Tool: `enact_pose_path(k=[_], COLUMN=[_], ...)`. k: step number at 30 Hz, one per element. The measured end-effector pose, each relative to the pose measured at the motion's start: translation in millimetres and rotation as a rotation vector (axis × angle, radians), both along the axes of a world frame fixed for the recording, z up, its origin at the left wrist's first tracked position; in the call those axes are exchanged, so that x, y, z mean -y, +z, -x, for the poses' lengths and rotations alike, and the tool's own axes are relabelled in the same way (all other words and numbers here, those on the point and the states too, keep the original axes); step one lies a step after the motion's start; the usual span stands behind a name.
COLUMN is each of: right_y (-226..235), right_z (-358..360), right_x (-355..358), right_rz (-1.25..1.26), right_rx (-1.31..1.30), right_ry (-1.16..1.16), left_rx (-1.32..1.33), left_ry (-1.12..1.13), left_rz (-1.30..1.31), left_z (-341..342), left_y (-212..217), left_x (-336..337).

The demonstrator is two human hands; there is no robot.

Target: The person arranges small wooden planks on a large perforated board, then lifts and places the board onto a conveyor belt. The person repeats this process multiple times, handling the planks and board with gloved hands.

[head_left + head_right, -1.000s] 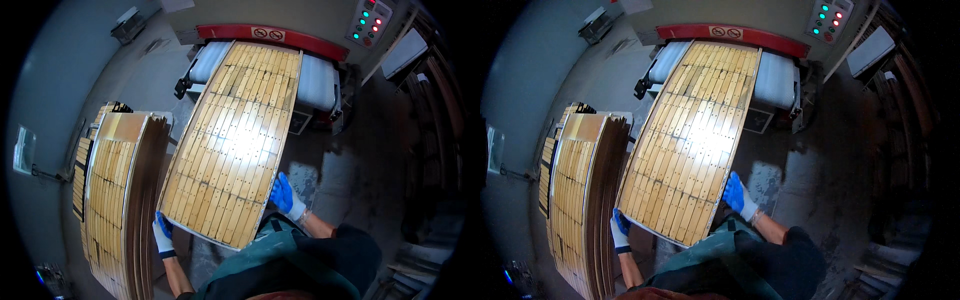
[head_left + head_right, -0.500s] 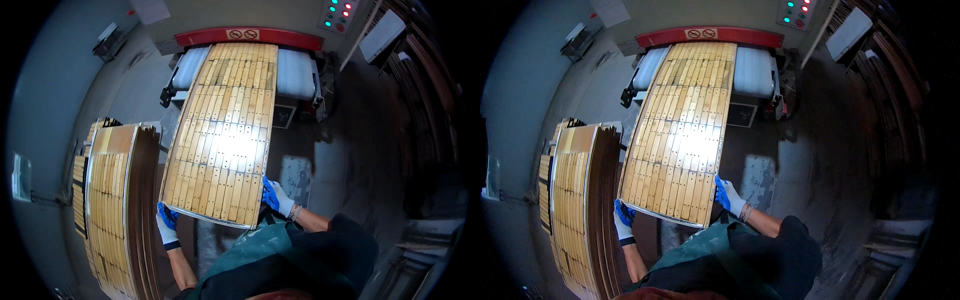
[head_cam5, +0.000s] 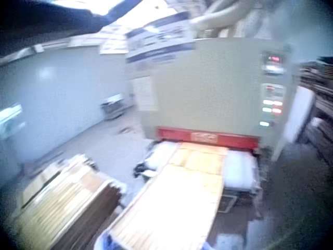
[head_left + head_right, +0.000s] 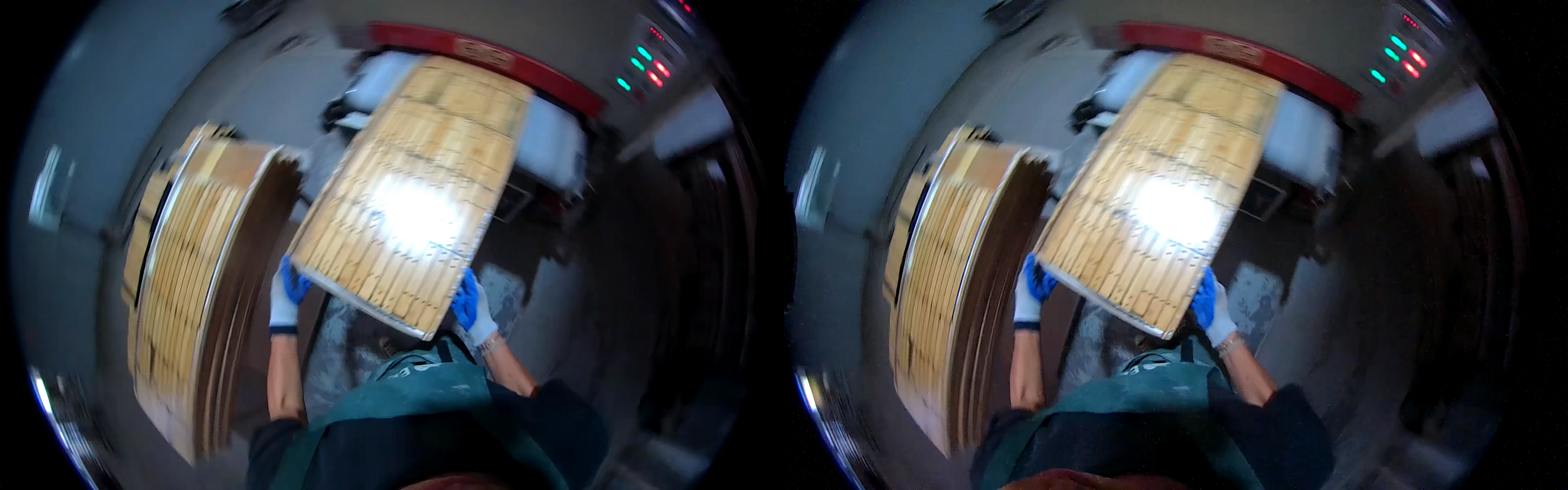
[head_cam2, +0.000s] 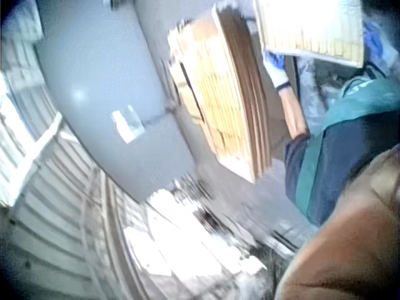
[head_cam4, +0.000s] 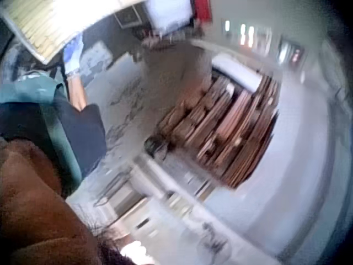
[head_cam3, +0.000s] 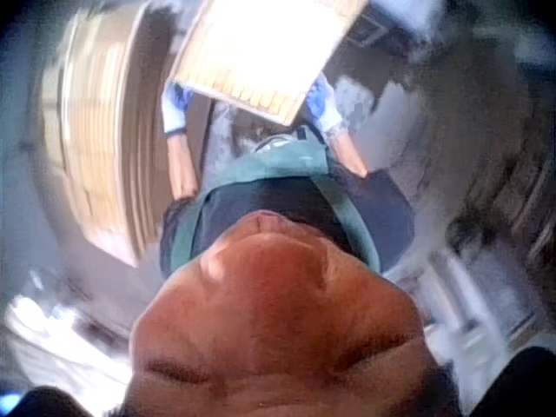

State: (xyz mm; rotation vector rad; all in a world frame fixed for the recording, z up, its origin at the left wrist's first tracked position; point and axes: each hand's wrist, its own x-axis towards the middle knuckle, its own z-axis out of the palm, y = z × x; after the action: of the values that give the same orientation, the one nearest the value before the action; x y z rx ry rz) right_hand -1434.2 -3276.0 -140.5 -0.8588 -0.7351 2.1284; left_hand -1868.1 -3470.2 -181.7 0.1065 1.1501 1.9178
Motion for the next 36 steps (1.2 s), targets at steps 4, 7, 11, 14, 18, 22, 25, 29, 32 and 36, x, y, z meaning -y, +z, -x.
enact_pose_path(k=[4, 7, 11, 14, 18, 22, 25, 29, 32, 36], right_y=[-2.4, 2.1, 10.4, 13.9, 7.4, -12.8, -36.9, -69.8, -88.1, -100.7], right_z=[-9.4, -13.6, -13.7, -14.8, -18.6, -29.8, -39.5, -50.1, -56.5, -53.8], right_x=[34.1, 56.9, 66.3, 61.7, 54.3, 35.0, 12.1, -8.9, -14.4, -20.9], right_rz=[0.037, 0.086, 0.076, 0.014, 0.023, 0.103, 0.136, -0.063, 0.173, 0.026], right_rx=[-0.044, -0.057, -0.049, -0.119, -0.087, -0.243, -0.461, -0.073, -0.371, -0.469], right_ry=[0.124, 0.207, 0.170, 0.218, 0.163, 0.265, 0.463, 0.174, 0.169, 0.403], left_rx=[0.055, 0.071, -0.020, -0.027, -0.145, -0.320, -0.262, -0.174, -0.082, -0.040], left_ry=[-0.005, 0.039, 0.098, 0.085, 0.000, -0.073, -0.107, -0.066, -0.039, -0.074], left_rz=[-0.114, -0.197, -0.036, -0.108, 0.137, 0.078, -0.037, -0.028, 0.021, 0.101], left_z=[-17.3, -30.4, -34.7, -39.6, -43.5, -59.0, -73.1, -91.1, -103.3, -116.8], left_y=[22.6, 42.5, 52.7, 48.0, 42.0, 34.7, 19.5, -20.7, -56.4, -90.6], left_x=[5.0, 0.7, -0.6, -2.6, 15.0, 56.1, 89.7, 141.1, 187.1, 237.1])
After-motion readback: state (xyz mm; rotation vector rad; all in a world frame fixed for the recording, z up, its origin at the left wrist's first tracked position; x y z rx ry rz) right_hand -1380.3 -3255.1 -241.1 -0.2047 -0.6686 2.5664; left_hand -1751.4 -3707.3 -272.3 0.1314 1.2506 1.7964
